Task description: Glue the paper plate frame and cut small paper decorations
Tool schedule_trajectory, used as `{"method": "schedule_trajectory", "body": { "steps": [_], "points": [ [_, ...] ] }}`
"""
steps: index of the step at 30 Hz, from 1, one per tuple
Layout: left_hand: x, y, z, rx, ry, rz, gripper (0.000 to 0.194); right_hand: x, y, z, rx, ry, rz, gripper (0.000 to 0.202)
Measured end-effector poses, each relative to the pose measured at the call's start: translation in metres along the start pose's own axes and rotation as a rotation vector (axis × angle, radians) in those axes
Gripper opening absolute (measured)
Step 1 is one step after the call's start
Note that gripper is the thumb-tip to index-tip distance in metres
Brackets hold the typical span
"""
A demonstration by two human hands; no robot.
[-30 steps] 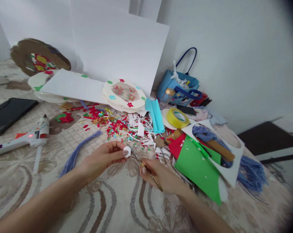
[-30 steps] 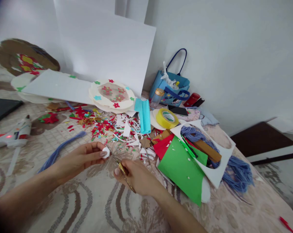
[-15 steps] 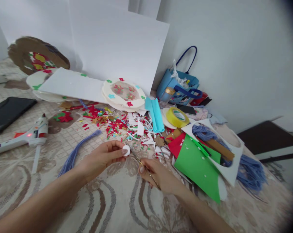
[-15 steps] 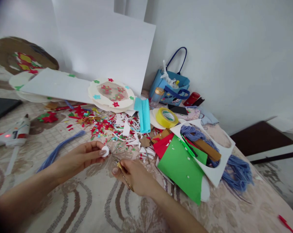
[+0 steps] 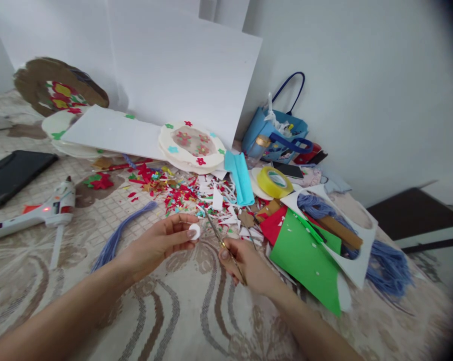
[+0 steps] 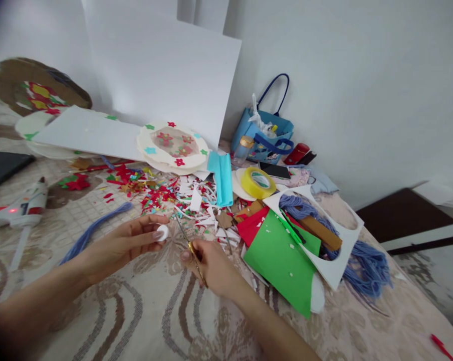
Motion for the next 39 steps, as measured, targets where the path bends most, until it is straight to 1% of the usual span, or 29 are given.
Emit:
{"method": "schedule_trajectory", "body": {
  "steps": [2,4,8,13,17,20,25,31,39],
  "points": [
    [0.0,0.0,0.001,-0.012,0.002,-0.006,0.026,-0.001,-0.006,0.002,-0.056,0.027,0.082,0.049],
    [0.001,-0.002,0.002,-0.032,0.001,-0.005,0.023,0.0,-0.011,0.006,-0.098,0.031,0.154,0.049],
    [-0.002,-0.003,0.0,-0.036,0.022,-0.001,0.018,0.003,-0.017,0.01,-0.116,0.02,0.246,0.049],
    [-0.006,0.0,-0.001,0.007,0.067,-0.007,0.016,0.003,-0.016,0.008,-0.111,0.029,0.253,0.048],
    [-0.005,-0.001,0.001,-0.009,0.076,0.061,0.024,0.003,-0.015,0.007,-0.108,0.034,0.25,0.045],
    [-0.004,-0.003,0.002,-0.032,0.066,0.081,0.019,0.003,-0.016,0.007,-0.094,0.035,0.256,0.042],
    [-0.002,-0.006,0.002,-0.056,0.05,0.085,0.018,0.003,-0.017,0.007,-0.082,0.044,0.28,0.038],
    [-0.005,-0.007,0.001,-0.045,0.087,0.044,0.022,0.003,-0.016,0.007,-0.067,0.067,0.311,0.037],
    [-0.001,-0.007,0.0,-0.033,0.041,0.059,0.02,0.006,-0.013,0.006,-0.063,0.05,0.346,0.039]
  ]
}}
Point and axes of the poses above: each hand's wrist, its own z-axis away from the middle knuckle, its own x-axis out of the palm, y = z × x, the point moved 9 cm from there along -z, towards the middle knuckle, and after that the axes turned 13 degrees about x, right-handed, at the moved point
